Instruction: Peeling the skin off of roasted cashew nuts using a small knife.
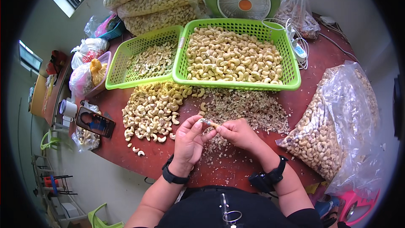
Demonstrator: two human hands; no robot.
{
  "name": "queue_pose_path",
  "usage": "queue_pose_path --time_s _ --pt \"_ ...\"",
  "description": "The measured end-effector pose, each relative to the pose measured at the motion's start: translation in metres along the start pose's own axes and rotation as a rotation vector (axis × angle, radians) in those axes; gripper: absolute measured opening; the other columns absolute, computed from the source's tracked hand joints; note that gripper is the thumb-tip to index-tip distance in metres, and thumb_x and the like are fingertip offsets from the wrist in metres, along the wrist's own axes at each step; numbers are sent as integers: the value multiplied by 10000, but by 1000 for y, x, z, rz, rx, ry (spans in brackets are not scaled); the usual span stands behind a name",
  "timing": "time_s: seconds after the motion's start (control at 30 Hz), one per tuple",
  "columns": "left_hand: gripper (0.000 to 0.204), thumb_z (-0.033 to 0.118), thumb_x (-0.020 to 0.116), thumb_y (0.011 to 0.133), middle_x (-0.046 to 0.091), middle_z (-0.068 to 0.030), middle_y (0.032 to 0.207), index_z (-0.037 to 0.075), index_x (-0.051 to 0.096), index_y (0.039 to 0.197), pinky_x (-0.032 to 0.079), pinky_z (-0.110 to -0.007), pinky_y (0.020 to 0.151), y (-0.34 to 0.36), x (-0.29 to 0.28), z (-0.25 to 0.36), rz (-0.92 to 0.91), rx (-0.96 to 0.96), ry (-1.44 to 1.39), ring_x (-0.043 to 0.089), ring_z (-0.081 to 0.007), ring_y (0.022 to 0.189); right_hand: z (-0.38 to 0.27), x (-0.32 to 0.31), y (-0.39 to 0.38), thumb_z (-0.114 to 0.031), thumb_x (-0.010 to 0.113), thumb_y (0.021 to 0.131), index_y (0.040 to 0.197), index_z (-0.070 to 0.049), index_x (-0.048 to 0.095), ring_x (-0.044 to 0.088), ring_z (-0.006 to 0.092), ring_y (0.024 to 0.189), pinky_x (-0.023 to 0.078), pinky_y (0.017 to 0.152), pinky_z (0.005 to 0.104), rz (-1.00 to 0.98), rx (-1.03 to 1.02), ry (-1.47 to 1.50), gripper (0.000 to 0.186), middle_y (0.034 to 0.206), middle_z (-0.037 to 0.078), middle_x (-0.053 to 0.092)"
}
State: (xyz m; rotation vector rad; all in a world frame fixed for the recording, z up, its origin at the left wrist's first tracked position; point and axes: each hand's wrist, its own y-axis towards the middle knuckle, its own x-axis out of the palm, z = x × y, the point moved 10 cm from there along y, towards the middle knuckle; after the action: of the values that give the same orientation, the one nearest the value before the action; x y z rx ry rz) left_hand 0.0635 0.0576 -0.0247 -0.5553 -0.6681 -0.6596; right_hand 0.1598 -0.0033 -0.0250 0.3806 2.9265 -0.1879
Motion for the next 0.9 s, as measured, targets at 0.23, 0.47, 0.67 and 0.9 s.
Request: queue_pose_path --time_s 0.23,0.47,0.67,0.9 --pt "146 37 513 817 549 -100 909 14 488 958 521 -388 749 3 -1 2 -37 -22 25 566 -195 854 -2 3 0 -334 526 803 607 0 553 380 96 426 322 410 279 -24 -7 -26 389 449 49 444" --pt "123 24 499 818 552 -102 894 20 491 940 513 -403 761 0 4 7 -92 -6 81 556 -205 876 -2 3 -1 -343 530 803 601 2 548 364 84 431 314 407 274 -59 18 -25 400 446 36 432" --pt "105 25 493 817 556 -94 877 33 495 922 490 -429 791 0 -3 -3 -29 -59 -90 552 -193 879 1 0 0 -316 529 807 606 2 545 362 73 446 311 414 263 -16 19 -43 377 461 24 432" --pt "101 36 506 817 565 -93 869 42 506 918 488 -421 799 2 -5 -3 -12 -89 -130 560 -198 874 0 -1 0 -269 515 822 587 -2 513 347 57 468 296 421 249 3 8 -52 356 472 -7 412"
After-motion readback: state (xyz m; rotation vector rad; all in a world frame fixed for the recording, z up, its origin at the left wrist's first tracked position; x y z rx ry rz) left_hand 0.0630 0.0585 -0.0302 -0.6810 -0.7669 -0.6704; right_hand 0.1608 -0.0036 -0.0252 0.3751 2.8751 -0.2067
